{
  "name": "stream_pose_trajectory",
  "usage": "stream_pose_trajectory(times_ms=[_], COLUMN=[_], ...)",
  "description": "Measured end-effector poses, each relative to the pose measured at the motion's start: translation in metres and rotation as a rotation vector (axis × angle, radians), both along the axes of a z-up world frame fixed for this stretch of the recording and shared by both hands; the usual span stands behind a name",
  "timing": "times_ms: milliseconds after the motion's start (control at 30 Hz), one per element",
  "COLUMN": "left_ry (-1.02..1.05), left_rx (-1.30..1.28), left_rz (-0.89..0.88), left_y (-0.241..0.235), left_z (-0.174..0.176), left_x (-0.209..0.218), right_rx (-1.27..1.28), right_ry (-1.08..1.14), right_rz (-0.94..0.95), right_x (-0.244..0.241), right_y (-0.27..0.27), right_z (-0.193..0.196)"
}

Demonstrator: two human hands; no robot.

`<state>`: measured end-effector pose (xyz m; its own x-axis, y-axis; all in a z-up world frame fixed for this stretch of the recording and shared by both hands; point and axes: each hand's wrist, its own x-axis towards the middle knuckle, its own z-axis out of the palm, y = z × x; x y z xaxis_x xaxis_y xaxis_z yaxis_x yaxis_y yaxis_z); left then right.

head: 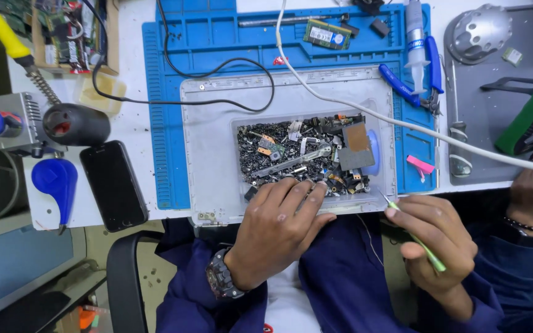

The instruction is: The person sorts through a container of small electronic components and debris using a green pen-like tool. They pick up and examine various items, including circuit board fragments and small parts, while seated at a cluttered workbench.

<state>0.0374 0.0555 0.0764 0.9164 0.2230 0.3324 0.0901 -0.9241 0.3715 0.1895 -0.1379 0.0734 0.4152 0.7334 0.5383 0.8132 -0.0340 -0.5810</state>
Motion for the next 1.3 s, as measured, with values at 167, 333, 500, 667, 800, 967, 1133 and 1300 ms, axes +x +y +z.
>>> stream_pose_trajectory(times_ms=[167,333,500,667,800,967,1133,1300], left_ry=[-0.027,0.059,0.083,0.068,0.082,0.105,0.097,0.103], left_rx=[-0.031,0.063,0.095,0.014,-0.031,-0.004,0.019,0.079], left_rz=[-0.004,-0.010,0.066,0.072,0.025,0.047,0.080,-0.016], left_y=[-0.006,-0.012,-0.002,0.016,0.024,0.024,0.016,0.003], left_z=[0.000,-0.006,0.006,0.008,0.008,0.011,0.011,0.000], left_x=[0.011,0.019,0.009,-0.014,-0.021,-0.015,0.000,0.014], right_rx=[-0.081,-0.159,-0.258,-0.280,-0.294,-0.317,-0.335,-0.319], right_ry=[-0.058,-0.111,-0.203,-0.181,-0.179,-0.174,-0.193,-0.206], right_rz=[0.088,0.207,0.221,0.240,0.250,0.261,0.269,0.254], right_x=[0.013,0.022,0.027,0.031,0.031,0.030,0.031,0.030], right_y=[0.004,0.013,0.016,0.014,0.013,0.012,0.011,0.012], right_z=[-0.012,-0.020,-0.021,-0.024,-0.025,-0.022,-0.023,-0.025])
